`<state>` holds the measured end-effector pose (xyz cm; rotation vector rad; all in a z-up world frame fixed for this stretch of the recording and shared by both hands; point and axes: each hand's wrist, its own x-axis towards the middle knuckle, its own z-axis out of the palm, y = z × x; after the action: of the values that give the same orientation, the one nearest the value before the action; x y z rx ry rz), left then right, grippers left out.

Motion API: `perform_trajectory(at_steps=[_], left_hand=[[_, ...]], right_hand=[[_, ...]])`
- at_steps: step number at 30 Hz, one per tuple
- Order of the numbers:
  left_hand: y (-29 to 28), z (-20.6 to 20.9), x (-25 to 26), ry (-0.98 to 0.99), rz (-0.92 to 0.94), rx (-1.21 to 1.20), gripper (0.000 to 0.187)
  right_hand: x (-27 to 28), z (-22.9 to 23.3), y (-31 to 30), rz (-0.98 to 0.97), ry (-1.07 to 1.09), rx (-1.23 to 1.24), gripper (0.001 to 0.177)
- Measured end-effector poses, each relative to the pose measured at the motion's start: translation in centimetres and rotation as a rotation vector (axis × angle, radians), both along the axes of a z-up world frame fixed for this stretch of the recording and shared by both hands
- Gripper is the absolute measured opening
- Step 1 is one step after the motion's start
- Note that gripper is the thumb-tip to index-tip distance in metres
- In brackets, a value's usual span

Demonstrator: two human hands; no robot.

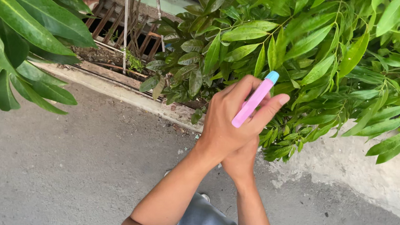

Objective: The person sprays liquid onto the leaves of a plant using a spray bottle.

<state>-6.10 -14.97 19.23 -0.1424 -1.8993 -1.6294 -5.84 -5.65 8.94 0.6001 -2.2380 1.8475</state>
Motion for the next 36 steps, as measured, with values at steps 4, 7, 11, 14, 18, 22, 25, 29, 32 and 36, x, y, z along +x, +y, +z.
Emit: perform_trajectory(at_steps=[4, 7, 11, 14, 18, 22, 25, 29, 32, 36], left_hand=[[-0.5, 0.1, -0.3, 0.091, 0.032, -0.066, 0.030], [-1.0, -0.6, -1.1, 0.024, -0.007, -0.104, 0.032], [-1.3, -0.9, -1.0, 0.001, -0.028, -0.062, 0.032], [-1.6, -0.6, -0.9, 0.115, -0.010, -0.058, 0.033], [-2.3, -1.7, -1.5, -0.018, -0.058, -0.092, 0.033], [-2.4, -2.4, -1.5, -0.004, -0.003, -0.033, 0.029], [-3.1, -2.2, -0.8, -0.019, -0.040, 0.027, 0.027], [-4.2, -2.4, -0.5, -0.058, -0.048, 0.033, 0.027], [-4.7, -3.2, -0.4, -0.101, 0.001, 0.012, 0.027], [-5.6, -4.1, -0.2, -0.090, -0.007, 0.009, 0.029]], right_hand=[[0.0, -0.6, -0.7, -0.038, 0.060, 0.003, 0.051], [-0.4, -1.6, -1.2, -0.055, 0.019, 0.020, 0.046], [-0.6, -1.8, -1.6, -0.067, 0.060, 0.014, 0.051], [-0.4, -1.6, -2.0, -0.094, 0.077, 0.021, 0.053], [-0.5, -1.8, -2.7, -0.070, 0.047, -0.011, 0.045], [-0.7, -1.1, -2.9, -0.083, 0.014, 0.064, 0.044], [-0.2, -0.2, -3.5, -0.033, 0.053, 0.015, 0.050], [0.4, 0.1, -4.4, -0.061, 0.082, 0.098, 0.055], [0.3, -0.8, -5.3, -0.087, 0.026, 0.119, 0.056], [0.5, -2.4, -5.6, -0.084, 0.226, 0.160, 0.065]])
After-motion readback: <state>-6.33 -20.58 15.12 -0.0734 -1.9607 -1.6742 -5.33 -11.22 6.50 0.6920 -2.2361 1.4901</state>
